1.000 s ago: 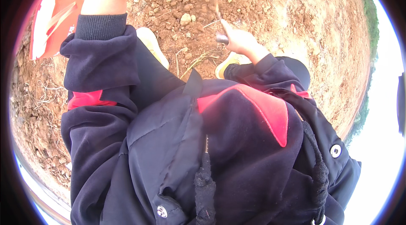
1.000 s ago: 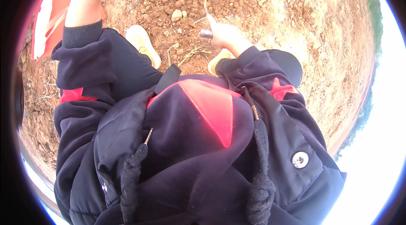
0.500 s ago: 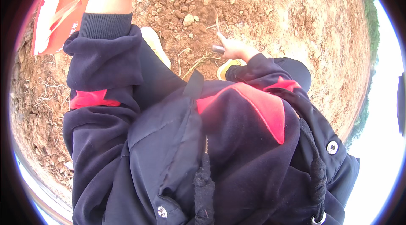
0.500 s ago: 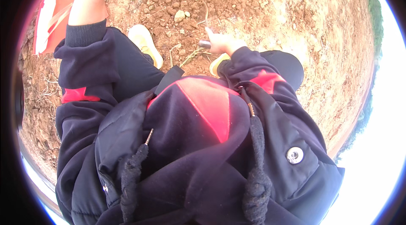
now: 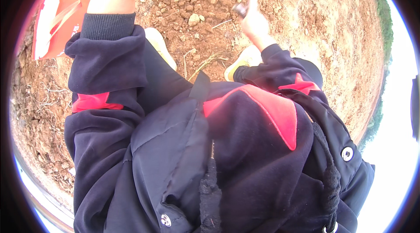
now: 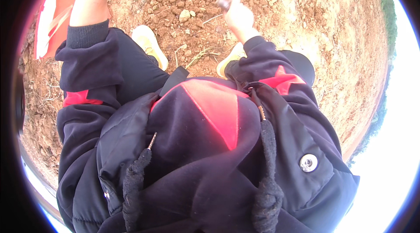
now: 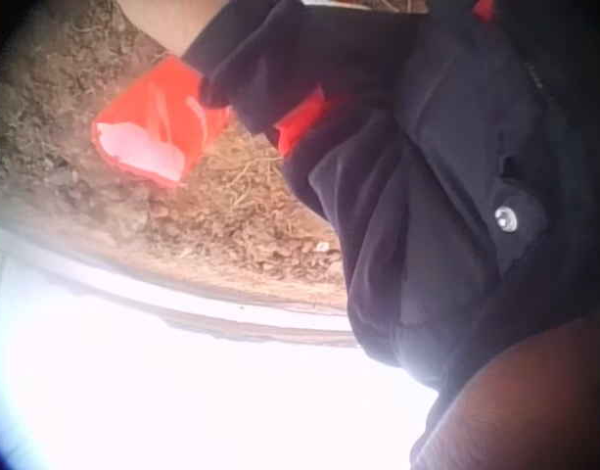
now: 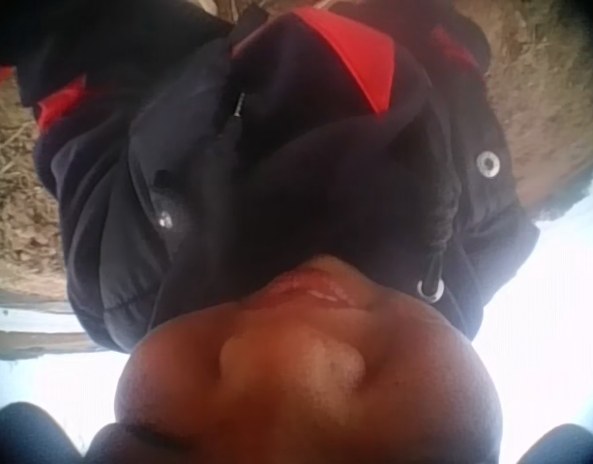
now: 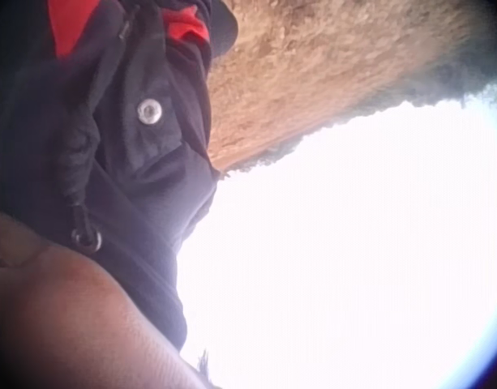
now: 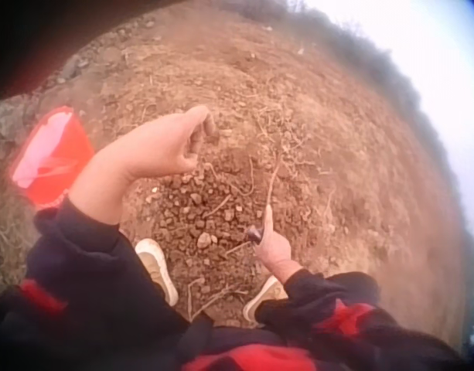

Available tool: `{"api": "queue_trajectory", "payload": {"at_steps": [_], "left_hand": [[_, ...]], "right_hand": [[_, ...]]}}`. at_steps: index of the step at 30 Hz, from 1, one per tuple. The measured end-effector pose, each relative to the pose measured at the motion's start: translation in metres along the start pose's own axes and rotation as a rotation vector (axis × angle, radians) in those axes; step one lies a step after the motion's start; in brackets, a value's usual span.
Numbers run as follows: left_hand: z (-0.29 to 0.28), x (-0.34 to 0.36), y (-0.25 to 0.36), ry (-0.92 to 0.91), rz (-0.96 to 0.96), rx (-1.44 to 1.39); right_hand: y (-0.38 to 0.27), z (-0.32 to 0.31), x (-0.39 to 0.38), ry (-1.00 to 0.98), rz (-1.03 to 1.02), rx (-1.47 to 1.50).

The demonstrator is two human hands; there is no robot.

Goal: The person uses a small hand tool to repeatedly dig into dry, rocky soil, breaking up clumps and moving dirt aside. A red bag sits nearby on the ground, but the person does not place anything into it during the clip.

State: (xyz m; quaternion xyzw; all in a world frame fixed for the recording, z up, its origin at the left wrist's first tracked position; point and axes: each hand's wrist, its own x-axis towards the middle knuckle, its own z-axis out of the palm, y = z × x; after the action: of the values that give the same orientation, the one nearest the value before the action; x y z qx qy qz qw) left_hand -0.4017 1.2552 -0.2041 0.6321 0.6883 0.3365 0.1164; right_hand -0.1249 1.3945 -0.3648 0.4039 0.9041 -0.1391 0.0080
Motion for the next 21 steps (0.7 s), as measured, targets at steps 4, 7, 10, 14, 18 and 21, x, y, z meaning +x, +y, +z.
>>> {"api": "queue_trajectory", "payload": {"at_steps": [4, 7, 10, 14, 18, 21], "left_hand": [[-0.001, -0.002, 0.002, -0.042, -0.022, 0.012], [-0.001, -0.007, 0.004, -0.024, -0.027, 0.047], [0.0, -0.006, 0.003, 0.016, 0.011, 0.083], [0.002, 0.003, 0.0, -0.031, -0.011, 0.044], [0.005, 0.004, -0.001, -0.033, 0.003, 0.037], [0.005, 0.001, 0.0, -0.022, 0.011, 0.066]], "right_hand": [[0.009, 0.041, -0.029, -0.977, -0.162, -0.247], [0.024, 0.029, -0.029, -0.727, -0.269, -0.058], [0.027, -0.009, -0.009, -0.519, -0.178, -0.091], [0.003, -0.035, 0.009, -0.106, 0.047, -0.017], [-0.018, -0.019, 0.007, 0.056, 0.017, 0.118], [-0.025, 0.019, -0.014, -0.335, -0.065, 0.109]]}}
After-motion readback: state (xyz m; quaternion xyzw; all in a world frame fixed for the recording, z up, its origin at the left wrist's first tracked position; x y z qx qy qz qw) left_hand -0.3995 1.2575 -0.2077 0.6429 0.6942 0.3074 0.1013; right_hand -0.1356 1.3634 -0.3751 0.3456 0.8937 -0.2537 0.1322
